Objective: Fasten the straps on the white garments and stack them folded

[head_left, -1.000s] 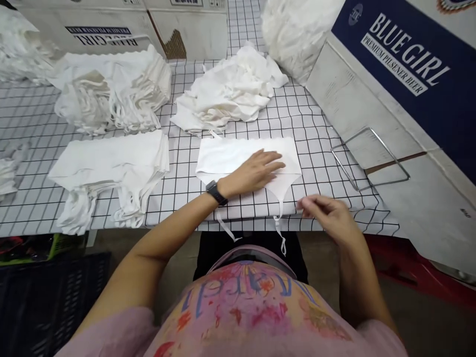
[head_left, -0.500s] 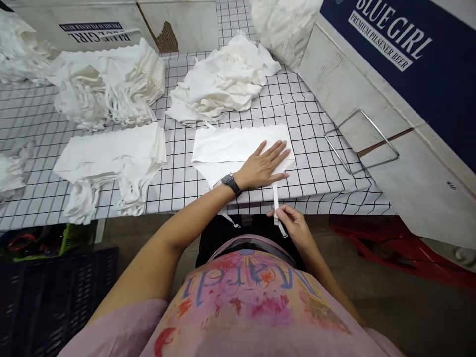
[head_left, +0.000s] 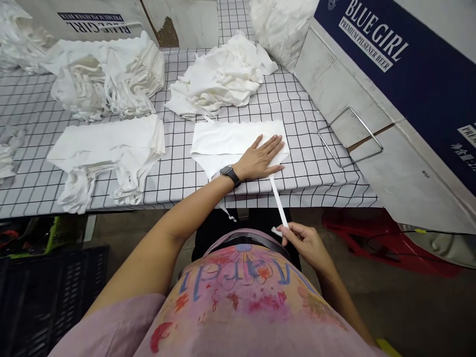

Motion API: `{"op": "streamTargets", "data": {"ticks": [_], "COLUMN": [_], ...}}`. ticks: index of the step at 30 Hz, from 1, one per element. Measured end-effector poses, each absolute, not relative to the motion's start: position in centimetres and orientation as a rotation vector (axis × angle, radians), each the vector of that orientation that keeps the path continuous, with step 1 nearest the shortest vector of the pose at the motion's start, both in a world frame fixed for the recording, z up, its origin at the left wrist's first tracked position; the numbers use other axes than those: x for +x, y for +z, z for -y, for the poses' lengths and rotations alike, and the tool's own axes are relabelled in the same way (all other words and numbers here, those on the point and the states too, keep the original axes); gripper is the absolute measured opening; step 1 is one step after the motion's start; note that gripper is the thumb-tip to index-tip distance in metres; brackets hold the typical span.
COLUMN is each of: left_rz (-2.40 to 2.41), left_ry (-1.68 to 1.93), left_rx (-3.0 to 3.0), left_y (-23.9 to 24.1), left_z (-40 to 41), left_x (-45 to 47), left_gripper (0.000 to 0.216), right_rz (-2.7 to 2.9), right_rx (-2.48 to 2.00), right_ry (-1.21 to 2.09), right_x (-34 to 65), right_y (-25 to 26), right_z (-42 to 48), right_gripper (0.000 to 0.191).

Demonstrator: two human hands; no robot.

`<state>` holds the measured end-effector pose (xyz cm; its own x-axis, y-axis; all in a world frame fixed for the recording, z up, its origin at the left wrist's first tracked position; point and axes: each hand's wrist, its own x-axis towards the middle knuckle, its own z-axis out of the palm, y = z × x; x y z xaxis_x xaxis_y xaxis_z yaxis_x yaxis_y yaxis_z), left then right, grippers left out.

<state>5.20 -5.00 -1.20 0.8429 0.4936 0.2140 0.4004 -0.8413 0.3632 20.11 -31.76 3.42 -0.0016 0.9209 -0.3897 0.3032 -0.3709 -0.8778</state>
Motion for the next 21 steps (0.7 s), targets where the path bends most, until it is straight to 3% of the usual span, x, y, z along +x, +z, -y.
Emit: {"op": "streamTargets", "data": {"ticks": [5, 8, 12, 21], "left_rz": [-0.656, -0.656, -0.656, -0.611], "left_ry": [0.437, 0.440, 0.420, 0.472], "left_rx": [2.655, 2.646, 2.639, 2.578], "left_y": [-0.7, -0.6, -0.6, -1.1], "left_z": [5.0, 5.0, 5.0, 4.6], "left_x": [5.1, 5.1, 5.2, 5.1], "left_gripper": [0.079, 0.080, 0.082, 0.082], "right_rz": [1.298, 1.237, 1.174, 1.176], "right_rx": [-1.830, -1.856, -1.739, -1.454], "right_ry": [1.353, 1.298, 1.400, 1.333], "right_x": [21.5, 21.9, 22.3, 22.7], "right_y": [6.2, 7.7, 9.5, 11.2], "right_z": [35.4, 36.7, 36.8, 34.5], "right_gripper": [0.036, 0.044, 0.025, 0.014]}}
